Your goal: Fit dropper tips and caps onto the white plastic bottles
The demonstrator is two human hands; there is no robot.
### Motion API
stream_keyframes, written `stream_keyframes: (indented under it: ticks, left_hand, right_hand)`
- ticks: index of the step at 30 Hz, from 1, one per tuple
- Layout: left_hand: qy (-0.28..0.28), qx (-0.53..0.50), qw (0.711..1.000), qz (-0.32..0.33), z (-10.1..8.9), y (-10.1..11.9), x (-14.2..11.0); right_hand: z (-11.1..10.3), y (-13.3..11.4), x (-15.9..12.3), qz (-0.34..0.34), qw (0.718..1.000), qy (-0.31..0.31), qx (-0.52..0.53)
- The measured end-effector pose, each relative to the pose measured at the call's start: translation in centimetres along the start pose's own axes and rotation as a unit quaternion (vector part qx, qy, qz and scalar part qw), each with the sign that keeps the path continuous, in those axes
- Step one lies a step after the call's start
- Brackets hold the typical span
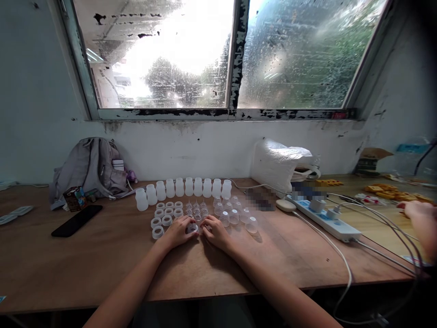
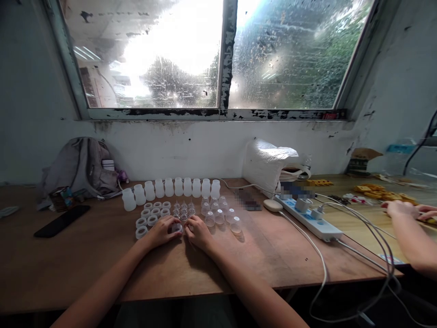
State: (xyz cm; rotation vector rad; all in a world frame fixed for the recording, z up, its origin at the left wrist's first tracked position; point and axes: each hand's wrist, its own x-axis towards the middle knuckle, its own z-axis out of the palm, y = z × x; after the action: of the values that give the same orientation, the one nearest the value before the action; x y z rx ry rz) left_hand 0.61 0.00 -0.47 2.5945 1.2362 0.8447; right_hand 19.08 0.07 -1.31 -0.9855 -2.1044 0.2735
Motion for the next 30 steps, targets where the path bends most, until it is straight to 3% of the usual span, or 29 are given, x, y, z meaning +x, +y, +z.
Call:
stream_keyframes:
  ticks: [7,13,21,30]
  left_hand:
    - [-0.006,0.015,1.000,-0.002,-0.2,0.3,0.0]
    - [0.042,0.026,0.998,-0.029,-0.2,0.5,0.1]
    - [0.093,-0.183,0.974,-0.090,0.1,0.9,0.3]
    - [0.074,-0.254,0.959,-0.097,0.7,2.2,0.3]
  right_hand:
    - [0.0,-0.1,0.0,0.001,1.000,0.001,0.001]
    - [0.2,0.2,0.0,-0.003,1.000,-0.004,-0.001]
    - [-0.2,-0.6,-0.2,-0.012,0.998,-0.018,0.051]
    - [0.5,-0.3,-0.4,0.020,0.998,-0.007,0.051]
